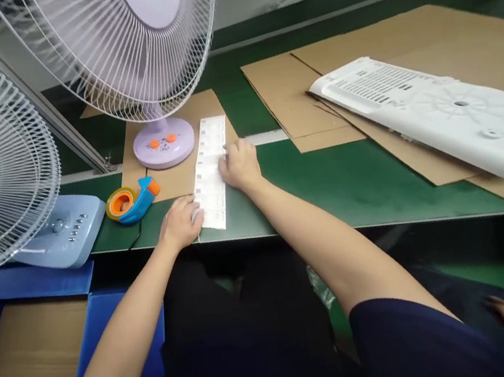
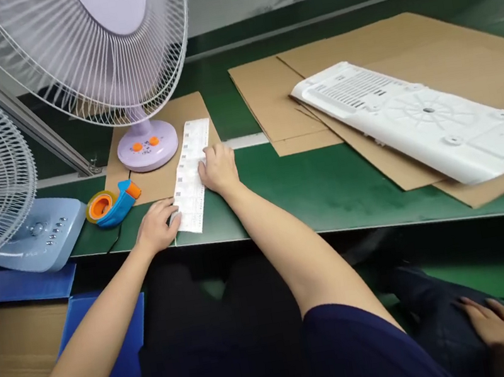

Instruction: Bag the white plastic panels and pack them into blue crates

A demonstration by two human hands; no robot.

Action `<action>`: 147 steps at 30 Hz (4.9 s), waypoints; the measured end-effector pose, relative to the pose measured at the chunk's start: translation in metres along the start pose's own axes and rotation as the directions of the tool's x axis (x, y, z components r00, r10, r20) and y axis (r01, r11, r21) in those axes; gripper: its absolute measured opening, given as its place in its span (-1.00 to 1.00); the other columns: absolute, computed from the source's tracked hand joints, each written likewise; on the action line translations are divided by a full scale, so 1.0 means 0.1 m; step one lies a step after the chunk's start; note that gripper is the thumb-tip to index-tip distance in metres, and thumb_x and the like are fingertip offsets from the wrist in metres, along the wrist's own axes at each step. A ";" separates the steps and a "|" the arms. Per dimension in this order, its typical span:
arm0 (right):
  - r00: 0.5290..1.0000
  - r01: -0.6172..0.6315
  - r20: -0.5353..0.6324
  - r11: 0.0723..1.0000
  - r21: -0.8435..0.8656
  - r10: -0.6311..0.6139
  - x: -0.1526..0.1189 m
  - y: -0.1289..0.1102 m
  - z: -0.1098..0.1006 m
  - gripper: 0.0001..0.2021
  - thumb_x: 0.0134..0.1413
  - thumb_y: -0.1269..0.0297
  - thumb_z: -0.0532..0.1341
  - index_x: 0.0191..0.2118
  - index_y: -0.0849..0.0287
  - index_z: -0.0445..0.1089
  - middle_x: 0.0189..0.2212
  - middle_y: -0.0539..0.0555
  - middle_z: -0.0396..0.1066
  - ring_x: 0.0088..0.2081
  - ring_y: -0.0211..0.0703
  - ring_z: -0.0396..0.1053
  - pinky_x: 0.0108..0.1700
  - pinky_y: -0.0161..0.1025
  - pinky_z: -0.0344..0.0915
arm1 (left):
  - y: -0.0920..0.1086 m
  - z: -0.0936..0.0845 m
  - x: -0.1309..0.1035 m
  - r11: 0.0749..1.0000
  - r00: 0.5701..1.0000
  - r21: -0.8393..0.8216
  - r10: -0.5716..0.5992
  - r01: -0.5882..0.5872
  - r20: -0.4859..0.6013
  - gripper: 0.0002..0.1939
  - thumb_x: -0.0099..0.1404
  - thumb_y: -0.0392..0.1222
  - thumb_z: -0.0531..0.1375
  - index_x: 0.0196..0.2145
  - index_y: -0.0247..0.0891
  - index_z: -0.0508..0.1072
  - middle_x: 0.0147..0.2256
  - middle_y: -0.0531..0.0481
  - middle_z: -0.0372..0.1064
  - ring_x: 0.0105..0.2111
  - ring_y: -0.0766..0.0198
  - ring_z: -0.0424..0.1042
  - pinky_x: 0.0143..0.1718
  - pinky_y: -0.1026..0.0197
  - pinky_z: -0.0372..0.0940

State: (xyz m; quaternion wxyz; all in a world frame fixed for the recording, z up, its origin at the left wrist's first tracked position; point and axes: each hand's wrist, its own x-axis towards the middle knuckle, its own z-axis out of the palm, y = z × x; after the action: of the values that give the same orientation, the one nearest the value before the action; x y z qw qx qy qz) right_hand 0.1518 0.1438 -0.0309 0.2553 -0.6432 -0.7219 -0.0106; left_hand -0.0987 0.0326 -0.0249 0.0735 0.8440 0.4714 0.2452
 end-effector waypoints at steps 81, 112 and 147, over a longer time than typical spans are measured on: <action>0.998 -0.057 -0.043 0.994 -0.095 0.054 -0.50 0.00 -0.55 -0.78 0.27 0.27 0.22 -0.08 0.30 0.49 -0.09 0.32 0.42 -0.06 0.18 0.30 0.12 0.07 0.19 | -0.23 -0.14 0.25 0.994 0.997 -0.097 -0.057 0.051 -0.059 -0.71 0.43 0.12 0.23 -0.22 -0.08 0.64 -0.04 -0.13 0.68 0.05 -0.16 0.63 0.23 -0.25 0.46; 0.995 0.059 -0.087 0.996 0.061 -0.054 -0.59 0.37 0.01 -0.59 0.20 0.04 -0.01 -0.53 -0.18 0.51 -0.37 0.48 0.11 -0.18 0.50 0.40 -0.18 0.03 -0.34 | 0.02 0.10 0.00 0.996 0.994 0.071 -0.039 0.047 -0.104 -0.77 0.49 -0.11 0.22 -0.10 -0.15 0.70 0.09 -0.13 0.64 0.04 0.05 0.61 0.12 -0.02 0.50; 0.996 0.070 -0.042 0.969 -0.235 -0.082 -0.53 0.24 -0.14 -0.73 0.47 0.25 0.13 -0.17 0.27 0.53 -0.19 0.31 0.42 -0.21 0.14 0.34 -0.16 -0.03 0.16 | -1.09 -0.80 0.92 0.434 0.537 0.352 -0.795 0.829 -0.284 -0.42 0.51 0.12 0.20 0.29 -0.34 0.34 0.27 -0.56 0.39 0.32 -0.29 0.31 0.23 -0.33 0.26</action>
State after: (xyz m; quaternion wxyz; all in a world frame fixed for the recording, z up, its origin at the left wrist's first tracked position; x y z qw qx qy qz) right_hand 0.1819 0.0940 -0.0464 0.1958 -0.6402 -0.7328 -0.1218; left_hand -0.1801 0.1601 0.0377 -0.0317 0.4954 0.8628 0.0958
